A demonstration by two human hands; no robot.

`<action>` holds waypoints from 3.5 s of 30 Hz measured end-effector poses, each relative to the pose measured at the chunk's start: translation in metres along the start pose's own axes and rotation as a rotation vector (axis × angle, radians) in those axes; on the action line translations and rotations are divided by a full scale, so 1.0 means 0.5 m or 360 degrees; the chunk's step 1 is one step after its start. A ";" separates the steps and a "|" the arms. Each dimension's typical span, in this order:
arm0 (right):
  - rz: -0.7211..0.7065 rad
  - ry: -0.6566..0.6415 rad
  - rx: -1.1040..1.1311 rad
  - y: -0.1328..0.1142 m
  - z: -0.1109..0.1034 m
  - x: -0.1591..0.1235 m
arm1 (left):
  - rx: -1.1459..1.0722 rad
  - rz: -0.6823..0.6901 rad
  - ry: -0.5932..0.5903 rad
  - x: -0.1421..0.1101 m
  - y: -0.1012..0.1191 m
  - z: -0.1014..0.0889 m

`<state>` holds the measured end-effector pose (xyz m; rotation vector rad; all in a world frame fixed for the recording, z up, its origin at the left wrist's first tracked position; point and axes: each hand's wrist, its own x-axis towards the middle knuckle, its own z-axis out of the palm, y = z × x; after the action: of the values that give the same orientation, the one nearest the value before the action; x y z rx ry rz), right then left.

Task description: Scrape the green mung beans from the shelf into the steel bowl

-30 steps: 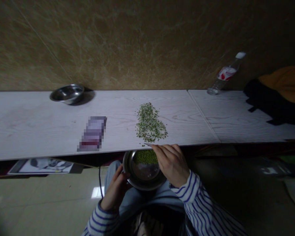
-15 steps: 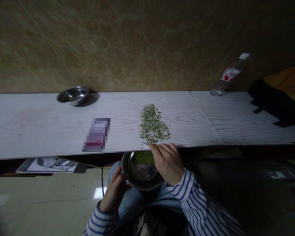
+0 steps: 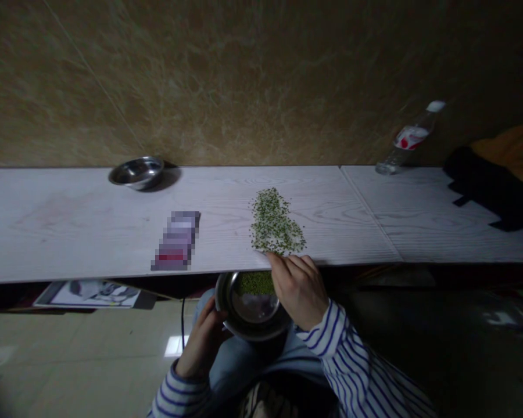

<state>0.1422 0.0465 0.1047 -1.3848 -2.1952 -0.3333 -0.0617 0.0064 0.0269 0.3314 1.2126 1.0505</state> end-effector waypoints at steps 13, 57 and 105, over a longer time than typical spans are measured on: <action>0.0445 -0.0061 0.0088 -0.027 0.095 0.067 | -0.0022 -0.0028 -0.0038 0.009 -0.005 -0.012; -0.0019 0.0019 -0.0005 0.080 0.031 0.020 | 0.0016 -0.0098 -0.0011 0.008 -0.013 0.030; -0.0391 -0.0152 -0.0031 0.104 0.071 0.085 | -0.0015 -0.0056 -0.0042 0.015 -0.009 0.004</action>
<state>0.1636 0.1186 0.0947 -1.1629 -2.4531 -0.3841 -0.0582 0.0107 0.0199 0.3145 1.1854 1.0181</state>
